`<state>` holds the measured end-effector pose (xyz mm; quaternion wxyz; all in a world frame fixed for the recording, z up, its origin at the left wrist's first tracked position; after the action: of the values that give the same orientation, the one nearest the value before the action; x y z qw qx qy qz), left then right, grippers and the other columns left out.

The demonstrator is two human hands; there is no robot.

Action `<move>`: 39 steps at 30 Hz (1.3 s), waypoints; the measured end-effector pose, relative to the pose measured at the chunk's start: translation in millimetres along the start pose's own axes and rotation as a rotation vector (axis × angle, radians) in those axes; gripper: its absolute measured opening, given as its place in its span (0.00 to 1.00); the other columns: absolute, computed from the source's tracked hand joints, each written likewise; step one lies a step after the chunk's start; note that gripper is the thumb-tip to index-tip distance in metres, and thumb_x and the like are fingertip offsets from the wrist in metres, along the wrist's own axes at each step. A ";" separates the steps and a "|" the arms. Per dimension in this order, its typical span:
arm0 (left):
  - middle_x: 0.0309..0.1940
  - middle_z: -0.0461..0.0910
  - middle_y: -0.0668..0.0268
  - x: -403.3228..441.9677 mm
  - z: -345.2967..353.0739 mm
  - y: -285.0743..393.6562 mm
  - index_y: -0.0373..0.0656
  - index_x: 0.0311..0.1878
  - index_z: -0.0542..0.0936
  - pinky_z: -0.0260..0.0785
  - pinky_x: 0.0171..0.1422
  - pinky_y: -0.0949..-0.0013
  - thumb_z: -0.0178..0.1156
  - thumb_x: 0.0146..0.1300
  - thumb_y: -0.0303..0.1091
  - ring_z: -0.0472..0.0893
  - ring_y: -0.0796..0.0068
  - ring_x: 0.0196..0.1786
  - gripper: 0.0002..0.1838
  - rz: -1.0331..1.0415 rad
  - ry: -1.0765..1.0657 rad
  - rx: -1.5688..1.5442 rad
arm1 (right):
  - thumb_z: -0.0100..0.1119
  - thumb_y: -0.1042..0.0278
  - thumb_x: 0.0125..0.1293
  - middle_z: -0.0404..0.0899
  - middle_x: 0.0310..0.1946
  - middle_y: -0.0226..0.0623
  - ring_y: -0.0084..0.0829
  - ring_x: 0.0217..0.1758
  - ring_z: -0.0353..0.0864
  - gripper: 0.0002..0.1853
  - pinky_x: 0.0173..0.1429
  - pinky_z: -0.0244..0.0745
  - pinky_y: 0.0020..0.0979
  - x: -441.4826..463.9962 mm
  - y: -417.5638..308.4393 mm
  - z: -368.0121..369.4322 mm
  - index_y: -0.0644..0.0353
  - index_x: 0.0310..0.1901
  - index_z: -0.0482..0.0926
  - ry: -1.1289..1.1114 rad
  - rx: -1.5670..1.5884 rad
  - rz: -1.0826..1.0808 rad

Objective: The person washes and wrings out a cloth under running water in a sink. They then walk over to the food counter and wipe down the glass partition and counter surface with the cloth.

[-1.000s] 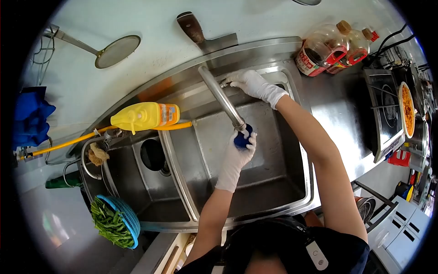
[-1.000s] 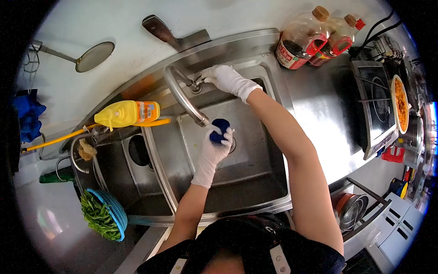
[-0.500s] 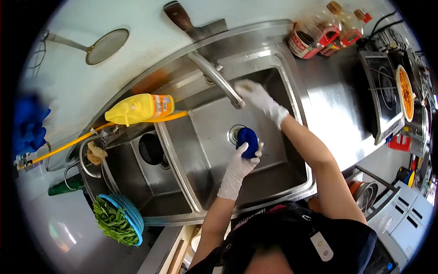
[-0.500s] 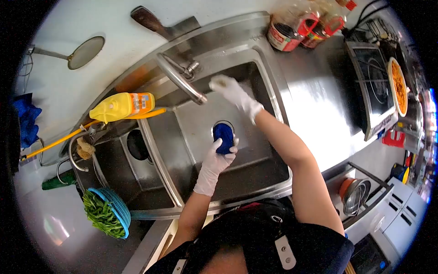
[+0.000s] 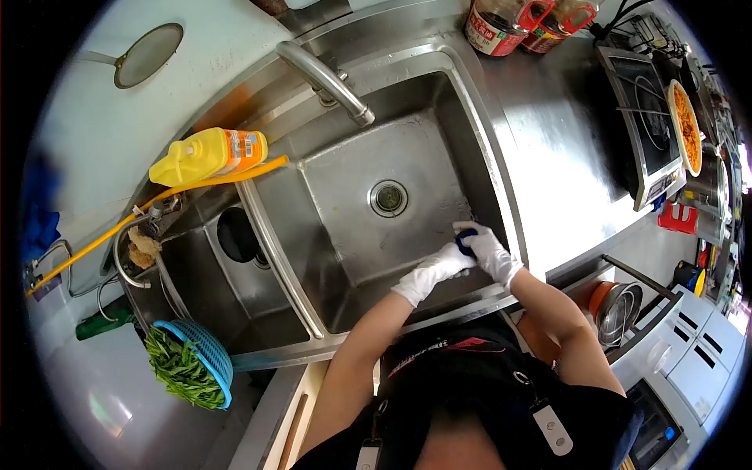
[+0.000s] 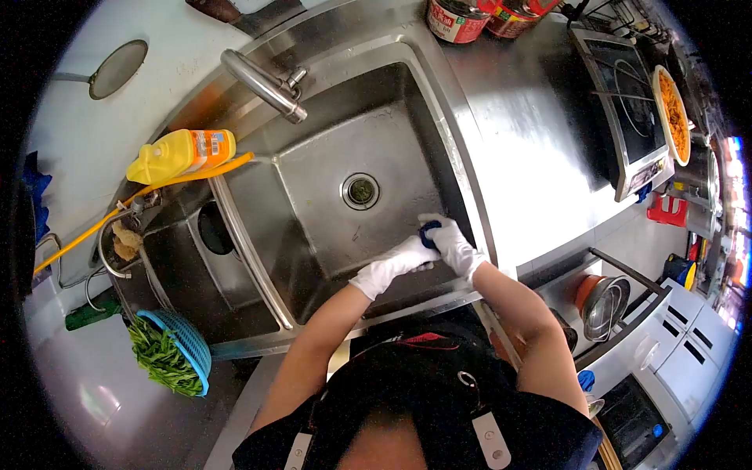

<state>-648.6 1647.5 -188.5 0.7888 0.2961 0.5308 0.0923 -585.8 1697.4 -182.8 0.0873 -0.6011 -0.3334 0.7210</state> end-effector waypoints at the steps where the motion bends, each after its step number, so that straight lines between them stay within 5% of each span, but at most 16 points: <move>1: 0.19 0.78 0.65 14.8 4.8 -10.3 0.38 0.29 0.78 0.70 0.27 0.70 0.62 0.53 0.43 0.76 0.73 0.21 0.15 0.070 0.033 0.157 | 0.49 0.84 0.56 0.80 0.37 0.39 0.33 0.40 0.77 0.17 0.46 0.74 0.29 1.4 26.1 -5.0 0.62 0.47 0.79 0.111 0.052 0.175; 2: 0.22 0.80 0.57 13.2 -2.7 -17.1 0.36 0.30 0.79 0.71 0.31 0.62 0.62 0.52 0.45 0.80 0.63 0.26 0.18 0.007 0.143 0.482 | 0.50 0.84 0.56 0.80 0.36 0.39 0.32 0.39 0.77 0.17 0.44 0.74 0.30 15.0 56.6 -5.0 0.62 0.46 0.80 0.100 0.179 0.200; 5: 0.26 0.81 0.51 5.0 -16.2 -38.7 0.36 0.32 0.80 0.72 0.35 0.58 0.61 0.52 0.46 0.82 0.56 0.31 0.19 -0.022 0.537 0.745 | 0.51 0.82 0.56 0.80 0.33 0.39 0.32 0.36 0.77 0.13 0.42 0.74 0.32 49.0 118.2 2.7 0.61 0.41 0.81 0.068 0.386 0.266; 9: 0.29 0.82 0.50 -25.9 -33.7 -28.0 0.34 0.35 0.80 0.72 0.39 0.57 0.61 0.52 0.45 0.82 0.55 0.35 0.20 -0.060 0.443 0.424 | 0.52 0.80 0.57 0.78 0.37 0.39 0.35 0.43 0.76 0.14 0.53 0.71 0.34 36.4 95.9 25.6 0.64 0.46 0.76 -0.116 0.479 0.285; 11: 0.21 0.80 0.62 -34.1 -37.4 -47.8 0.36 0.30 0.79 0.69 0.25 0.68 0.62 0.54 0.46 0.78 0.71 0.21 0.18 -0.212 0.276 0.131 | 0.58 0.73 0.59 0.73 0.50 0.44 0.39 0.52 0.74 0.24 0.61 0.66 0.38 23.6 54.8 42.3 0.67 0.57 0.67 -0.407 0.592 0.174; 14: 0.20 0.77 0.68 -65.2 -34.0 -29.9 0.42 0.32 0.76 0.64 0.22 0.76 0.59 0.60 0.45 0.73 0.80 0.18 0.14 -0.037 0.240 -0.473 | 0.62 0.55 0.60 0.67 0.57 0.41 0.39 0.58 0.69 0.35 0.64 0.64 0.40 -1.3 2.4 41.4 0.62 0.64 0.58 -0.315 0.518 0.093; 19: 0.26 0.73 0.64 -91.7 15.2 16.2 0.37 0.49 0.71 0.62 0.26 0.74 0.56 0.62 0.50 0.70 0.73 0.23 0.24 0.211 -0.450 -1.416 | 0.50 0.28 0.53 0.60 0.64 0.49 0.48 0.66 0.62 0.48 0.68 0.58 0.52 -40.3 -36.2 93.7 0.57 0.67 0.56 -0.771 0.715 0.091; 21: 0.27 0.74 0.62 -93.4 23.3 17.9 0.37 0.49 0.71 0.65 0.27 0.74 0.58 0.60 0.50 0.72 0.72 0.25 0.25 0.195 -0.440 -1.500 | 0.52 0.29 0.53 0.60 0.64 0.49 0.48 0.65 0.63 0.49 0.68 0.58 0.51 -69.1 -76.3 112.1 0.59 0.66 0.56 -0.955 0.619 -0.167; 22: 0.29 0.75 0.61 -98.8 21.5 18.9 0.37 0.48 0.71 0.66 0.28 0.74 0.60 0.59 0.49 0.75 0.70 0.27 0.24 0.226 -0.350 -1.454 | 0.59 0.39 0.56 0.66 0.60 0.47 0.46 0.60 0.69 0.41 0.65 0.64 0.49 -72.0 -80.7 108.9 0.63 0.62 0.62 -0.869 0.592 -0.166; 23: 0.30 0.76 0.60 -105.7 20.0 21.1 0.37 0.47 0.71 0.66 0.26 0.74 0.61 0.58 0.47 0.76 0.69 0.28 0.24 0.246 -0.289 -1.412 | 0.61 0.55 0.58 0.76 0.43 0.42 0.40 0.47 0.76 0.29 0.56 0.72 0.41 -65.6 -76.2 105.2 0.64 0.56 0.68 -0.768 0.568 -0.104; 26: 0.28 0.74 0.62 -121.6 20.4 21.3 0.37 0.46 0.71 0.62 0.23 0.77 0.64 0.57 0.43 0.71 0.74 0.22 0.22 0.351 -0.428 -1.251 | 0.61 0.63 0.57 0.70 0.20 0.32 0.28 0.26 0.70 0.23 0.40 0.72 0.32 -85.2 -100.9 111.6 0.67 0.52 0.71 -0.679 0.360 -0.143; 29: 0.22 0.70 0.68 -126.0 3.3 15.1 0.37 0.42 0.72 0.56 0.19 0.80 0.62 0.58 0.36 0.66 0.82 0.18 0.15 0.353 -0.226 -0.915 | 0.54 0.72 0.61 0.67 0.20 0.29 0.22 0.23 0.67 0.19 0.36 0.70 0.27 -83.9 -100.8 119.0 0.69 0.53 0.71 -0.635 0.254 -0.133; 33: 0.18 0.70 0.72 -109.6 -33.4 -1.8 0.40 0.34 0.74 0.59 0.19 0.79 0.64 0.54 0.34 0.67 0.83 0.17 0.11 0.212 0.413 -0.379 | 0.45 0.80 0.61 0.65 0.19 0.26 0.20 0.19 0.63 0.14 0.27 0.66 0.24 -42.1 -70.9 114.1 0.68 0.48 0.75 -0.415 0.217 -0.187; 34: 0.18 0.76 0.67 -101.1 -44.3 -3.1 0.40 0.31 0.76 0.67 0.23 0.69 0.65 0.51 0.38 0.76 0.73 0.20 0.13 0.371 0.610 -0.167 | 0.45 0.80 0.61 0.65 0.18 0.26 0.20 0.18 0.63 0.14 0.26 0.65 0.24 -30.9 -62.1 111.5 0.68 0.47 0.75 -0.354 0.224 -0.188; 37: 0.24 0.82 0.57 -82.2 -53.6 -22.6 0.40 0.31 0.80 0.73 0.34 0.57 0.63 0.50 0.44 0.82 0.55 0.29 0.15 0.030 0.953 0.430 | 0.45 0.80 0.60 0.65 0.16 0.26 0.19 0.15 0.61 0.12 0.22 0.62 0.24 0.8 -36.6 101.3 0.66 0.42 0.77 -0.138 0.218 -0.185; 39: 0.25 0.81 0.53 -71.7 -54.8 -30.1 0.43 0.30 0.81 0.73 0.36 0.53 0.61 0.49 0.48 0.81 0.50 0.33 0.16 0.005 0.970 0.509 | 0.46 0.79 0.60 0.66 0.15 0.26 0.19 0.13 0.61 0.10 0.19 0.60 0.24 19.1 -19.4 89.7 0.63 0.37 0.79 0.051 0.181 -0.176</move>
<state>-732.6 1610.4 -163.7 0.3566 0.4023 0.8385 0.0890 -679.2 1688.6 -181.9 0.2128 -0.5773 -0.3161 0.7221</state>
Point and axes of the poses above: each hand's wrist, its own x-axis towards the middle knuckle, its own z-axis out of the palm, y = z × x, the point moved 8 cm from there along x, towards the middle knuckle
